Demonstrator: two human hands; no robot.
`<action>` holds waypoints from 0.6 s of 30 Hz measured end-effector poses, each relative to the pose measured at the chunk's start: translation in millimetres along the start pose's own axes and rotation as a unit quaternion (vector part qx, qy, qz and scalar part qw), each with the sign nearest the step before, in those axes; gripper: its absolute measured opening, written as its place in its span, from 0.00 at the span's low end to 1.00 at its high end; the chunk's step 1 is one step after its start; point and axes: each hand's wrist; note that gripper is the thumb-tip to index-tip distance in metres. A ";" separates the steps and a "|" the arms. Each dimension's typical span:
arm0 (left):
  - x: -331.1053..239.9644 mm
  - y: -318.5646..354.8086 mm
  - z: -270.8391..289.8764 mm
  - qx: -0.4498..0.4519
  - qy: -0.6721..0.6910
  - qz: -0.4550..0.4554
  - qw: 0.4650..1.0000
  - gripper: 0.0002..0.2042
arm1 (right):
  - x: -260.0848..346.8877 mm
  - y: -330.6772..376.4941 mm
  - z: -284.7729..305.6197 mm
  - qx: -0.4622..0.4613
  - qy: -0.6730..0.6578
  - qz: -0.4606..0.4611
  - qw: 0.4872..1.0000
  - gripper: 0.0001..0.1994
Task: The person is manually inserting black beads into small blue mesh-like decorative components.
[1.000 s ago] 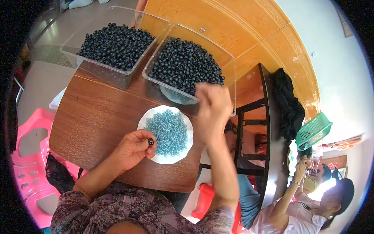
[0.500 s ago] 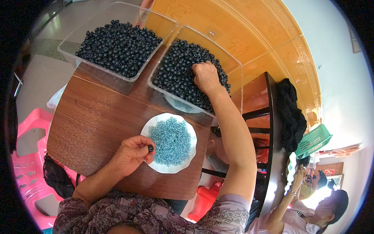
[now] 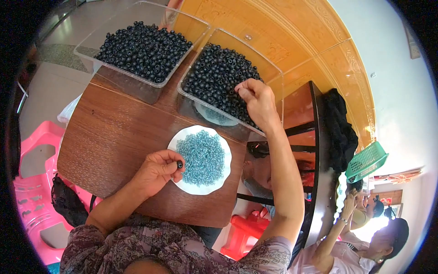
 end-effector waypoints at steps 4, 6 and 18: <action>-1.2 5.1 -2.3 -0.007 -0.005 -0.016 1.000 0.08 | 58.4 56.0 0.1 -0.021 -0.212 -0.118 0.970 0.05; -1.3 7.1 -2.0 0.007 -0.009 -0.022 1.000 0.08 | 80.8 85.8 -4.2 -0.011 -0.311 -0.161 0.937 0.08; 11.2 33.6 -25.6 0.017 -0.043 0.001 0.999 0.09 | 88.2 193.3 -54.6 -0.050 -0.415 -0.106 0.902 0.10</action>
Point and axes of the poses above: each hand's wrist, its own y-axis away from the middle knuckle, its own z-axis out of the back of the hand, x = y × z, and after that the axes turned 5 degrees about -x, right-handed
